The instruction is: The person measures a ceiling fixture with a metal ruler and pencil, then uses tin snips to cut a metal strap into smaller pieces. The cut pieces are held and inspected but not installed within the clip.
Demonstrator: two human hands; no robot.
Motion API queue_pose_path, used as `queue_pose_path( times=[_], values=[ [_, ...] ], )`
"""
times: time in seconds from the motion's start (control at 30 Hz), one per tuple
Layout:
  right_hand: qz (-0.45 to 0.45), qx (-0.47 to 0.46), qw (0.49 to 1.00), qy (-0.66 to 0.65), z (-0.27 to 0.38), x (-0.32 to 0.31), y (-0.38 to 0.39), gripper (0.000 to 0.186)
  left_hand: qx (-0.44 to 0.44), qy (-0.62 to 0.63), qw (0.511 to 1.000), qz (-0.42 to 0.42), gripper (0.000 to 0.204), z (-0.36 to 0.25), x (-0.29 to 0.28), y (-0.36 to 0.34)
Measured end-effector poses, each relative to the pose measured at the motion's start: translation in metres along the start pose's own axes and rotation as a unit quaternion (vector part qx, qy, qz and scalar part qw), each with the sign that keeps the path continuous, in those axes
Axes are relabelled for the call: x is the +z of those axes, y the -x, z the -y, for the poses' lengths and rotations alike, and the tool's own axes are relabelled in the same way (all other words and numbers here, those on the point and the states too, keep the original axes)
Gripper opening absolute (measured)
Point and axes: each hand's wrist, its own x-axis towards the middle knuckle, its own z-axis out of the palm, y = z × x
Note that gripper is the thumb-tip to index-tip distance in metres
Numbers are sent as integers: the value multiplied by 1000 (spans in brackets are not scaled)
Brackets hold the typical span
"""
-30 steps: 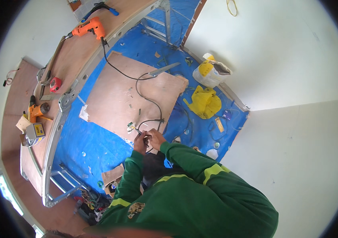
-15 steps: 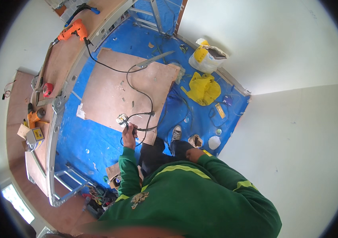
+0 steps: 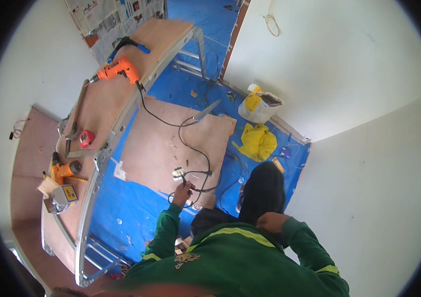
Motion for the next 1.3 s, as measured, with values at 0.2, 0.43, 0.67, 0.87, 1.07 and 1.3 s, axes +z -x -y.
queue_pose_path(
  times=[0.2, 0.43, 0.67, 0.87, 1.07, 1.3],
  values=[
    [-26, -37, 975, -216, 64, -48, 32, 35, 21, -57, 998, 28, 47, -12, 1, 9],
    [-94, -182, 970, -129, 102, -97, 27, 40, 88, -77, 992, -54, 51, -53, 2, 41],
    [-82, -294, 942, 139, 194, -180, -32, 33, 153, -84, 974, -143, 53, -95, -18, 86],
    [-170, -424, 830, 319, 327, -234, -67, 39, 86, -137, 970, -178, 64, -88, -22, 93],
    [-202, -419, 829, 309, 364, -215, -137, 37, 54, -35, 984, -167, 53, -67, -8, 79],
    [-148, -463, 789, 375, 331, -192, -158, 34, 54, -89, 988, -116, 50, -70, 0, 17]
  ],
)
